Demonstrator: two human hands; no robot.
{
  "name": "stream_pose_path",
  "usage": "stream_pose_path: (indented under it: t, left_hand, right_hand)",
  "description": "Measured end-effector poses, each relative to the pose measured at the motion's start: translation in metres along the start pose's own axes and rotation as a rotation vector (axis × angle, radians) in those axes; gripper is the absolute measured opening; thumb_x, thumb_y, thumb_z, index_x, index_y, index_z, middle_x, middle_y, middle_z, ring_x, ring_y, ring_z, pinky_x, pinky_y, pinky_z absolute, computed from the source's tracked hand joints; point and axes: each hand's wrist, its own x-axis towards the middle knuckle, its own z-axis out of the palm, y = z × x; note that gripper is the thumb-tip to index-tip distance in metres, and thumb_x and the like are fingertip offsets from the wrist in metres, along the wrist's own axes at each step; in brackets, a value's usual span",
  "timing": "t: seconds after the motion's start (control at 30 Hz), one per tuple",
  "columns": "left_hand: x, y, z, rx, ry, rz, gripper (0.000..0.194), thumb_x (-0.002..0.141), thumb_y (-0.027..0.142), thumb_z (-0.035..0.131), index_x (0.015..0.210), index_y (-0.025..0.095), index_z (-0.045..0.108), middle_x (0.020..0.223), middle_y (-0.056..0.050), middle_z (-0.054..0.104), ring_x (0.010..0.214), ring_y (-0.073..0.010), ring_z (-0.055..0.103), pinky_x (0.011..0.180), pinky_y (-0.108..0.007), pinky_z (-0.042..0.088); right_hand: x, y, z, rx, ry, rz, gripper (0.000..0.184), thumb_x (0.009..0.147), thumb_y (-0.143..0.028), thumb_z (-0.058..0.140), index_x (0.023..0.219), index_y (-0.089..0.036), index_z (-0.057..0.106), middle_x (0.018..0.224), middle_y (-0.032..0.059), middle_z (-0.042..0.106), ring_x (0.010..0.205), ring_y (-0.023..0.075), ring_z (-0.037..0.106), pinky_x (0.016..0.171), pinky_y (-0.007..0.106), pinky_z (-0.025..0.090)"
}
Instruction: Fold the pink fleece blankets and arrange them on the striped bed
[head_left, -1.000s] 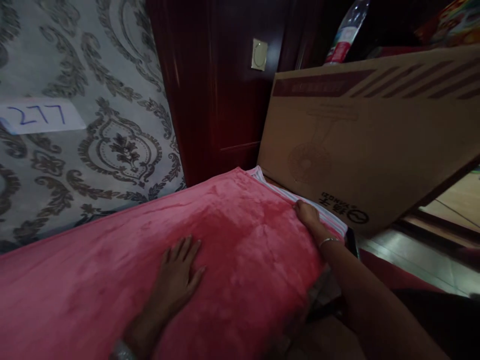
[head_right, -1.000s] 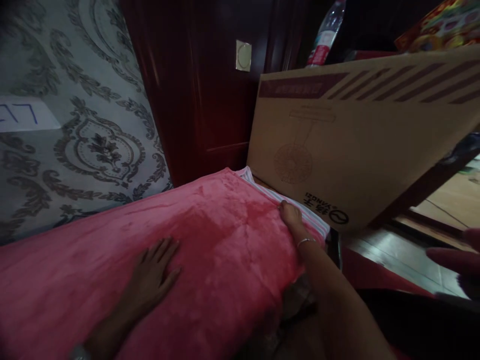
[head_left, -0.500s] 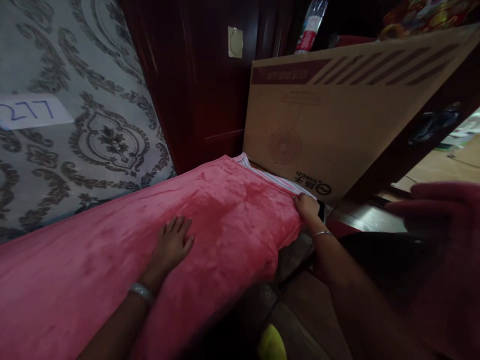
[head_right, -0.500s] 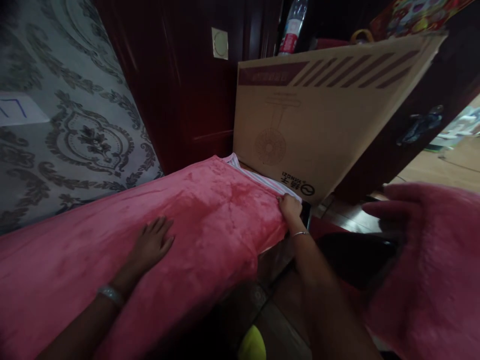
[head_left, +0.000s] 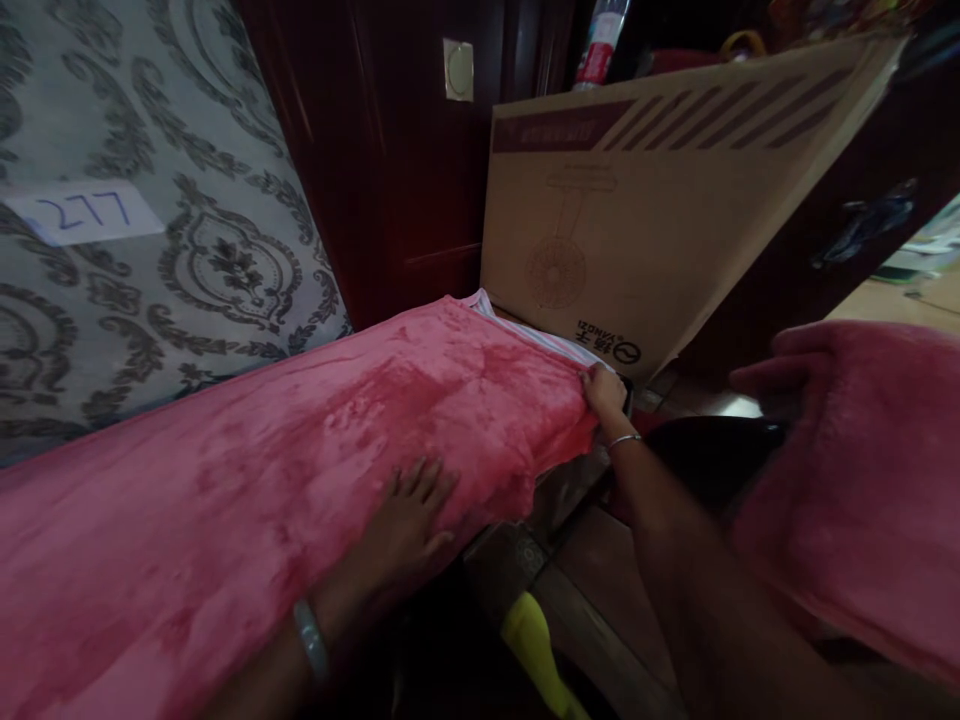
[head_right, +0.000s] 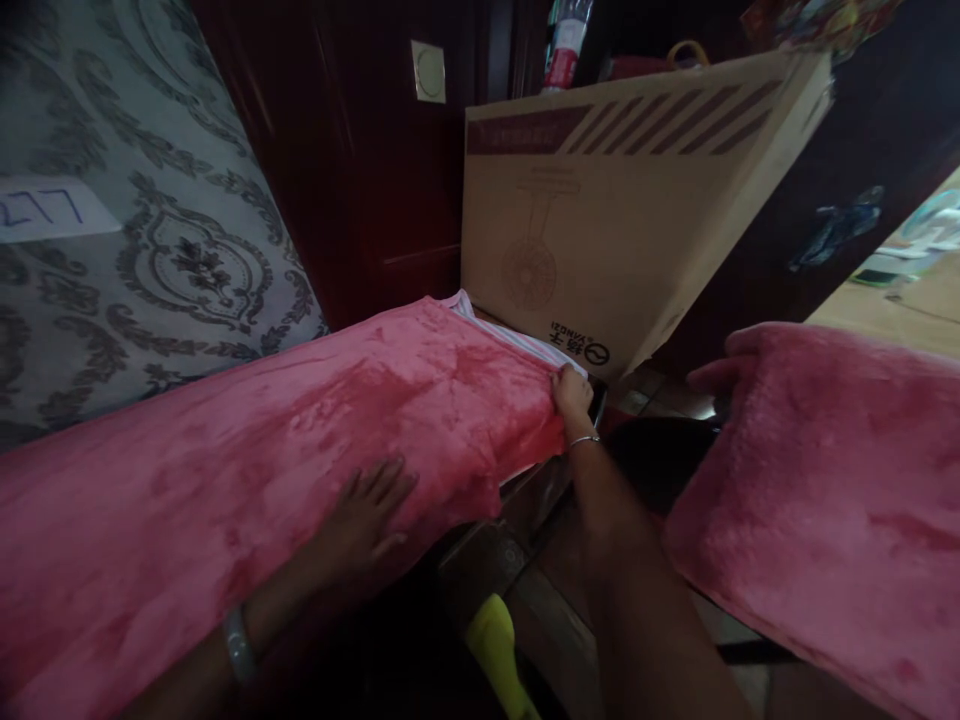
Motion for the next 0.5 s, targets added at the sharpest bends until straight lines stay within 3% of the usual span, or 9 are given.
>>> stream_pose_path:
  t: [0.1, 0.23, 0.4, 0.5]
  left_hand:
    - [-0.009, 0.008, 0.014, 0.016, 0.037, -0.019, 0.075, 0.089, 0.023, 0.057, 0.159, 0.031, 0.031, 0.167, -0.009, 0.027, 0.154, -0.0339, 0.021, 0.123, -0.061, 0.019]
    - [-0.012, 0.008, 0.016, 0.029, 0.045, -0.024, 0.080, 0.084, 0.015, 0.054, 0.158, 0.032, 0.031, 0.167, -0.006, 0.027, 0.155, -0.0321, 0.020, 0.124, -0.058, 0.017]
    - [-0.012, 0.008, 0.015, 0.022, 0.053, -0.023, 0.076, 0.087, 0.017, 0.053, 0.158, 0.035, 0.032, 0.168, -0.006, 0.025, 0.155, -0.0328, 0.020, 0.123, -0.059, 0.019]
    - [-0.013, 0.009, 0.015, 0.001, 0.055, -0.018, 0.071, 0.091, 0.021, 0.053, 0.157, 0.037, 0.033, 0.167, -0.006, 0.026, 0.154, -0.0337, 0.021, 0.123, -0.060, 0.019]
  right_hand:
    - [0.009, 0.002, -0.005, 0.012, 0.042, 0.000, 0.039, 0.104, -0.038, 0.042, 0.128, -0.015, 0.063, 0.118, 0.0188, 0.069, 0.109, 0.0275, 0.065, 0.085, 0.032, 0.049]
    - [0.013, 0.004, 0.002, 0.026, 0.046, 0.000, 0.037, 0.102, -0.036, 0.046, 0.123, -0.012, 0.066, 0.115, 0.0205, 0.069, 0.106, 0.0283, 0.066, 0.084, 0.033, 0.048]
    - [0.007, -0.003, 0.006, 0.028, 0.100, 0.011, 0.037, 0.099, -0.023, 0.043, 0.123, -0.007, 0.067, 0.121, 0.0272, 0.064, 0.116, 0.0344, 0.059, 0.092, 0.043, 0.047]
    - [-0.009, -0.025, 0.003, 0.035, 0.166, -0.125, 0.042, 0.098, -0.021, 0.040, 0.132, -0.012, 0.063, 0.138, 0.0231, 0.057, 0.129, 0.0345, 0.049, 0.101, 0.047, 0.042]
